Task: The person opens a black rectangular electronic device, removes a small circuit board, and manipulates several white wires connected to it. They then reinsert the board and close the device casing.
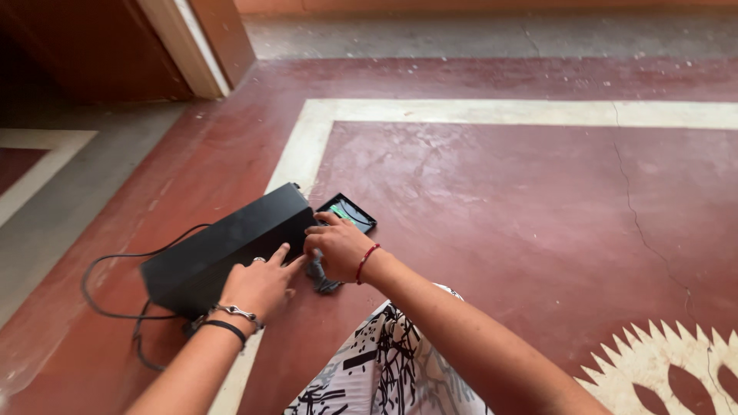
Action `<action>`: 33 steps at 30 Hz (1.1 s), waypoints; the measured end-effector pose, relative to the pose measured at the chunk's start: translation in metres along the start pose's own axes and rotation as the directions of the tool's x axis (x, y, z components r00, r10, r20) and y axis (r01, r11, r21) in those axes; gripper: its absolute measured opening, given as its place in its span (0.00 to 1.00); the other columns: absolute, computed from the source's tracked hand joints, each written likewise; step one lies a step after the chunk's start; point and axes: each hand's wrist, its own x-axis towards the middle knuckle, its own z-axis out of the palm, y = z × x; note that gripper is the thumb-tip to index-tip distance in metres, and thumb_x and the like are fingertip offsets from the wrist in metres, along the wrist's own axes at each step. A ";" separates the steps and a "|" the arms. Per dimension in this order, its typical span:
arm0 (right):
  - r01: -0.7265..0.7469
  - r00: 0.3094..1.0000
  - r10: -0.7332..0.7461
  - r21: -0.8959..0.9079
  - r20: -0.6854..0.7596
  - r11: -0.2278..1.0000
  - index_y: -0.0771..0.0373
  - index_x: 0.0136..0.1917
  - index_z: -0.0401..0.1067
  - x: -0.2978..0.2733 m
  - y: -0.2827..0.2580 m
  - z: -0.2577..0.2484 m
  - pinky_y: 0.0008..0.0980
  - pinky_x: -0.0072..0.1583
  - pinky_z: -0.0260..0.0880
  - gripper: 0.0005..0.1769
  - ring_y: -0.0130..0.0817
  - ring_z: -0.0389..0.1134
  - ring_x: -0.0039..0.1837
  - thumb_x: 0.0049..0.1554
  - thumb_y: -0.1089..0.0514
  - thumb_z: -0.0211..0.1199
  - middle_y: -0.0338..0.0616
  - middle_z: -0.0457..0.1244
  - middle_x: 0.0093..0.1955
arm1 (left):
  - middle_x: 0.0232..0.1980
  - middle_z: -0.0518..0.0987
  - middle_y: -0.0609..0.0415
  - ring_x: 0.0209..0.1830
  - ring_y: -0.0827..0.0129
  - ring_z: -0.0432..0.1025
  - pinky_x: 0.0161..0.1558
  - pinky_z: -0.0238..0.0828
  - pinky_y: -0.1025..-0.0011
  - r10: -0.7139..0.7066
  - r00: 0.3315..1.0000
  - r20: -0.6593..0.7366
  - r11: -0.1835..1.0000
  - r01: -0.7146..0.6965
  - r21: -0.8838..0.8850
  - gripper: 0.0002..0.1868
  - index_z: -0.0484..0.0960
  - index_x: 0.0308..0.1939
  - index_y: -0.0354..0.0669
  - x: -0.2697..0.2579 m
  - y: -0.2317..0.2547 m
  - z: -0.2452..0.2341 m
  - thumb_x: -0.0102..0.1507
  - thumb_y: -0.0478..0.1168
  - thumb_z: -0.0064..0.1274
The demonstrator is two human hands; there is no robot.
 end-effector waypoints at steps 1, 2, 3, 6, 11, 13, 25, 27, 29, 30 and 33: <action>-0.013 0.999 0.013 0.010 0.046 1.000 0.53 0.51 0.79 0.001 -0.005 -0.009 0.47 0.75 0.58 0.17 0.50 0.52 0.81 0.48 0.64 0.62 0.38 0.67 0.66 | 0.80 0.55 0.53 0.60 0.59 0.73 0.50 0.75 0.60 0.013 0.999 0.045 0.997 -0.016 0.073 0.41 0.48 0.78 0.77 -0.010 -0.006 -0.008 0.65 0.50 0.52; -0.026 0.995 0.024 0.019 0.093 0.999 0.52 0.50 0.79 0.002 -0.012 -0.017 0.45 0.76 0.58 0.16 0.49 0.52 0.82 0.49 0.64 0.61 0.35 0.69 0.64 | 0.79 0.57 0.56 0.60 0.60 0.74 0.51 0.76 0.60 0.034 0.997 0.065 0.998 -0.037 0.059 0.40 0.50 0.78 0.78 -0.018 -0.013 -0.016 0.66 0.49 0.51; -0.006 0.995 0.002 0.040 0.095 0.999 0.52 0.53 0.78 0.003 -0.019 -0.024 0.46 0.75 0.58 0.18 0.50 0.52 0.81 0.48 0.63 0.62 0.37 0.68 0.66 | 0.79 0.60 0.59 0.61 0.60 0.74 0.52 0.76 0.61 0.057 0.995 0.086 0.997 -0.061 0.048 0.39 0.51 0.78 0.79 -0.025 -0.020 -0.024 0.66 0.48 0.50; 0.057 0.995 -0.063 0.073 0.075 0.996 0.52 0.58 0.76 0.007 -0.038 -0.043 0.50 0.73 0.56 0.22 0.54 0.50 0.79 0.48 0.61 0.65 0.44 0.62 0.72 | 0.77 0.64 0.63 0.64 0.63 0.73 0.58 0.74 0.62 0.068 0.994 0.080 0.996 -0.073 0.057 0.32 0.63 0.73 0.77 -0.047 -0.046 -0.053 0.66 0.48 0.51; 0.101 0.994 -0.101 0.019 0.038 0.995 0.51 0.59 0.76 0.016 -0.057 -0.068 0.50 0.73 0.54 0.24 0.56 0.47 0.80 0.48 0.59 0.68 0.49 0.55 0.77 | 0.74 0.68 0.65 0.68 0.65 0.69 0.64 0.70 0.64 -0.045 0.999 0.031 0.998 0.044 0.041 0.30 0.68 0.71 0.69 -0.081 -0.086 -0.112 0.64 0.46 0.53; 0.105 0.994 -0.105 0.005 0.038 0.994 0.52 0.59 0.77 0.019 -0.062 -0.076 0.50 0.74 0.53 0.22 0.56 0.47 0.80 0.49 0.59 0.68 0.49 0.55 0.77 | 0.70 0.74 0.67 0.69 0.66 0.70 0.66 0.70 0.65 -0.097 0.994 0.055 0.994 0.094 0.058 0.31 0.67 0.72 0.68 -0.094 -0.102 -0.136 0.64 0.47 0.52; 0.154 0.985 -0.153 -0.005 0.074 0.988 0.52 0.57 0.78 0.041 -0.072 -0.086 0.50 0.74 0.55 0.20 0.53 0.46 0.81 0.49 0.59 0.68 0.48 0.55 0.77 | 0.70 0.76 0.67 0.71 0.68 0.70 0.69 0.68 0.66 -0.211 0.967 0.140 0.977 0.213 0.001 0.30 0.68 0.73 0.71 -0.103 -0.114 -0.125 0.66 0.47 0.52; 0.141 0.986 -0.139 -0.017 0.097 0.990 0.51 0.57 0.78 0.044 -0.069 -0.084 0.50 0.74 0.55 0.20 0.53 0.45 0.81 0.49 0.60 0.67 0.48 0.54 0.78 | 0.75 0.67 0.66 0.73 0.66 0.65 0.70 0.66 0.66 -0.181 0.975 0.130 0.983 0.177 0.041 0.32 0.64 0.74 0.68 -0.093 -0.115 -0.109 0.66 0.48 0.54; 0.129 0.985 -0.124 -0.035 0.118 0.991 0.51 0.58 0.78 0.045 -0.062 -0.081 0.51 0.73 0.55 0.21 0.53 0.45 0.82 0.49 0.61 0.67 0.47 0.54 0.79 | 0.78 0.62 0.66 0.75 0.66 0.62 0.70 0.65 0.66 -0.159 0.978 0.132 0.986 0.151 0.065 0.34 0.62 0.75 0.66 -0.079 -0.118 -0.095 0.66 0.48 0.55; 0.116 0.984 -0.110 -0.033 0.138 0.993 0.50 0.58 0.78 0.046 -0.058 -0.078 0.52 0.73 0.54 0.21 0.54 0.44 0.82 0.49 0.60 0.67 0.47 0.53 0.79 | 0.79 0.61 0.67 0.76 0.66 0.61 0.71 0.64 0.66 -0.152 0.978 0.141 0.987 0.144 0.069 0.34 0.62 0.75 0.65 -0.071 -0.120 -0.088 0.66 0.49 0.55; 0.077 0.984 -0.072 -0.028 0.164 0.997 0.50 0.58 0.78 0.046 -0.041 -0.068 0.53 0.74 0.53 0.22 0.54 0.44 0.81 0.49 0.60 0.67 0.48 0.53 0.79 | 0.80 0.60 0.69 0.76 0.67 0.61 0.70 0.66 0.65 -0.166 0.973 0.163 0.986 0.161 0.044 0.34 0.62 0.75 0.65 -0.042 -0.126 -0.074 0.65 0.48 0.55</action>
